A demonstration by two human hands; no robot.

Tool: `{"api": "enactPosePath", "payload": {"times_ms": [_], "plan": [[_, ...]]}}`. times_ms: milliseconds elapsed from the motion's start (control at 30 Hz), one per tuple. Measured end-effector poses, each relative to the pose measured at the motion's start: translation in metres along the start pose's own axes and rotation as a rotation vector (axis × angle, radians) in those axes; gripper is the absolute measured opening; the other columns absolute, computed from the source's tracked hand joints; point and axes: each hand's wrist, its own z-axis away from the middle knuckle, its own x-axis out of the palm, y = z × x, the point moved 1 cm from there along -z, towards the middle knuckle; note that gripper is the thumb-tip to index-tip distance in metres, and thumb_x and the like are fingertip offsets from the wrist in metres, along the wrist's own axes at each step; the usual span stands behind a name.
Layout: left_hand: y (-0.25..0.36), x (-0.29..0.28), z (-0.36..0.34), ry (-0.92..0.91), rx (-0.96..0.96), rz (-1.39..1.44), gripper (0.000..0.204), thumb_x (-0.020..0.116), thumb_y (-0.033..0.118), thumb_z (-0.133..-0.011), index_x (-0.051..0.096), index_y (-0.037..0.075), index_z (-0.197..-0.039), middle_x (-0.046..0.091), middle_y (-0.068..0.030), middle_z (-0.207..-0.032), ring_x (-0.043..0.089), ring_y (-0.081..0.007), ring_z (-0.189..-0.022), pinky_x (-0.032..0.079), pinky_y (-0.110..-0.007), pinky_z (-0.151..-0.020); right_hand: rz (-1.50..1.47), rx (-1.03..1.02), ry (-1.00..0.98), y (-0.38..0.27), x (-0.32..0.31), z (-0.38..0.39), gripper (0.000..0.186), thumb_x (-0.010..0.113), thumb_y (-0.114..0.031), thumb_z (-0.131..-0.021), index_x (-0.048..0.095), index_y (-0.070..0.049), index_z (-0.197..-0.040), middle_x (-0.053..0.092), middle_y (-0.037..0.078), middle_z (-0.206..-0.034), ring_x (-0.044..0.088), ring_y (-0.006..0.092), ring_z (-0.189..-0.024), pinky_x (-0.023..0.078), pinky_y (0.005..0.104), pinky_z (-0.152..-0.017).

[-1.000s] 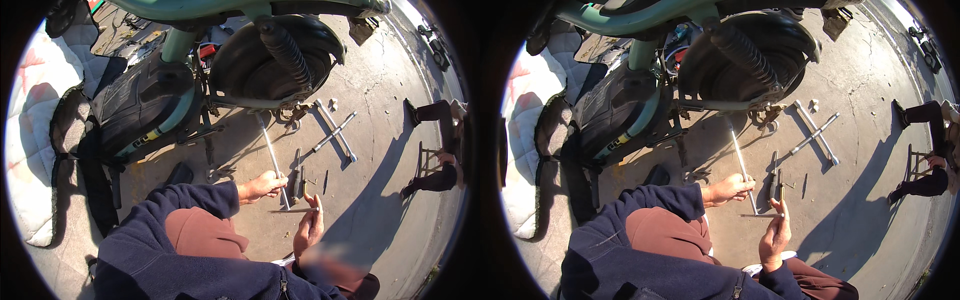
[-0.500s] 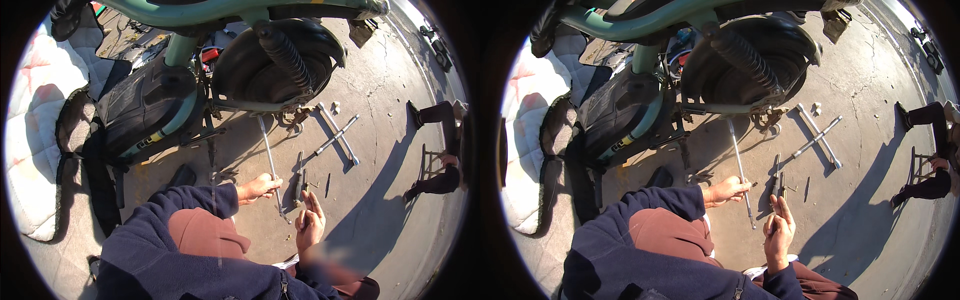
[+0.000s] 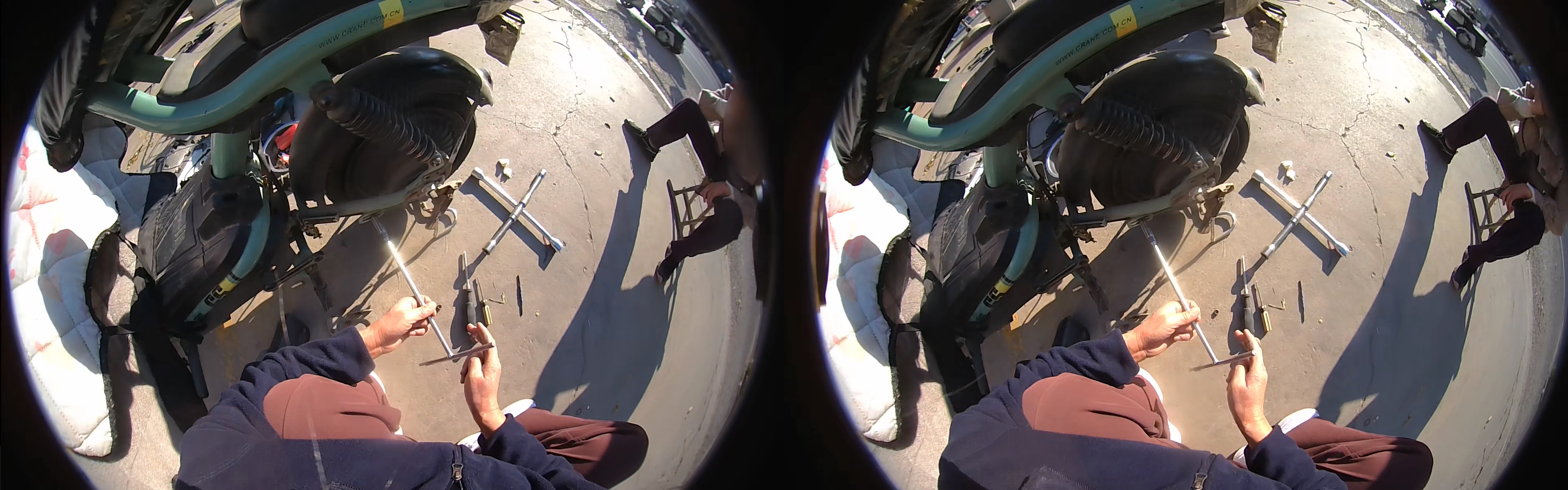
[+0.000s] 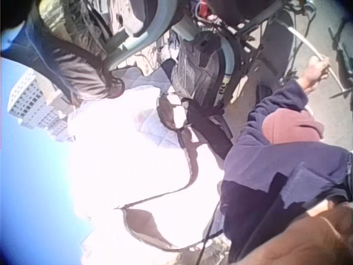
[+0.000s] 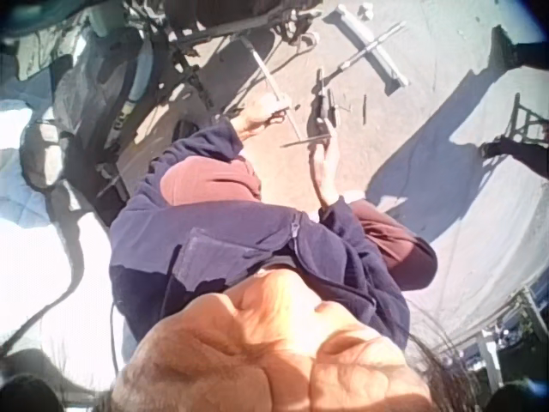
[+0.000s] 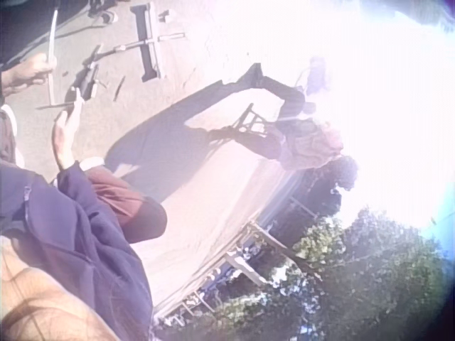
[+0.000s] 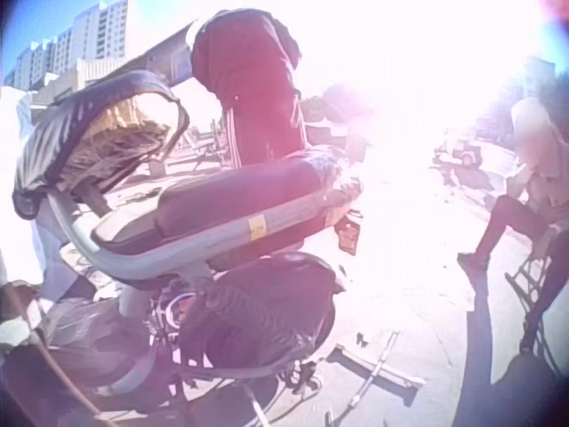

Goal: The person works on the rear wheel area of a teal scooter, using a T-handle wrench to loosen and tighten bolts on the axle and brake assembly. They also use a screwdriver to adjust components near the brake caliper and rear fender.

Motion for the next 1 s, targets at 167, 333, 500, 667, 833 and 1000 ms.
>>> {"api": "enactPosePath", "payload": {"times_ms": [167, 333, 500, 667, 833, 1000], "plan": [[0.002, 0.001, -0.004, 0.001, 0.024, -0.007, 0.019, 0.055, 0.024, -0.097, 0.052, 0.009, -0.085, 0.038, 0.0067, -0.066, 0.032, -0.0034, -0.054, 0.029, -0.020, -0.050, 0.609, -0.580, -0.650, -0.017, 0.029, 0.047, 0.058, 0.049, 0.008, -0.073, 0.052, -0.005, -0.130, 0.053, 0.014, -0.132, 0.065, 0.0309, -0.083, 0.054, 0.0365, -0.072], [0.007, 0.005, -0.004, 0.006, 0.044, 0.013, 0.022, 0.055, 0.026, -0.097, 0.051, 0.008, -0.084, 0.036, 0.0051, -0.063, 0.031, -0.0063, -0.054, 0.030, -0.021, -0.052, 0.528, 0.095, -0.297, 0.021, 0.021, 0.009, 0.055, 0.043, 0.001, -0.083, 0.038, -0.001, -0.138, 0.053, 0.017, -0.121, 0.066, 0.0256, -0.070, 0.053, 0.0336, -0.057], [0.006, -0.001, -0.005, -0.013, 0.038, 0.011, 0.022, 0.056, 0.025, -0.097, 0.051, 0.008, -0.083, 0.036, 0.0046, -0.063, 0.030, -0.0060, -0.054, 0.030, -0.021, -0.052, -0.146, -0.029, 0.020, -0.007, -0.010, -0.005, 0.053, 0.033, 0.006, -0.086, 0.038, 0.001, -0.139, 0.063, 0.010, -0.106, 0.051, 0.0133, -0.052, 0.044, 0.0229, -0.046], [0.005, -0.005, -0.012, -0.012, 0.061, 0.010, 0.020, 0.054, 0.024, -0.097, 0.051, 0.008, -0.085, 0.039, 0.0050, -0.066, 0.032, -0.0046, -0.054, 0.032, -0.021, -0.052, 0.644, -0.501, -0.513, -0.014, 0.020, 0.038, 0.055, 0.046, 0.007, -0.077, 0.047, -0.004, -0.132, 0.054, 0.018, -0.131, 0.065, 0.0362, -0.089, 0.053, 0.0398, -0.071], [0.005, -0.002, -0.010, -0.021, 0.075, 0.051, 0.019, 0.054, 0.023, -0.097, 0.051, 0.009, -0.085, 0.039, 0.0049, -0.067, 0.033, -0.0049, -0.055, 0.032, -0.020, -0.052, 0.324, 0.301, -0.309, 0.028, 0.014, 0.006, 0.051, 0.040, 0.002, -0.084, 0.044, -0.003, -0.135, 0.064, 0.014, -0.087, 0.061, 0.0219, -0.061, 0.051, 0.0322, -0.060], [0.008, -0.002, -0.010, -0.025, 0.082, 0.050, 0.023, 0.055, 0.026, -0.097, 0.051, 0.008, -0.084, 0.036, 0.0048, -0.066, 0.032, -0.0060, -0.056, 0.032, -0.020, -0.053, -1.044, 0.775, -0.089, 0.022, -0.002, -0.012, 0.029, 0.043, 0.000, -0.087, 0.051, 0.007, -0.114, 0.052, 0.005, -0.079, 0.043, 0.0122, -0.059, 0.041, 0.0251, -0.052]]}}
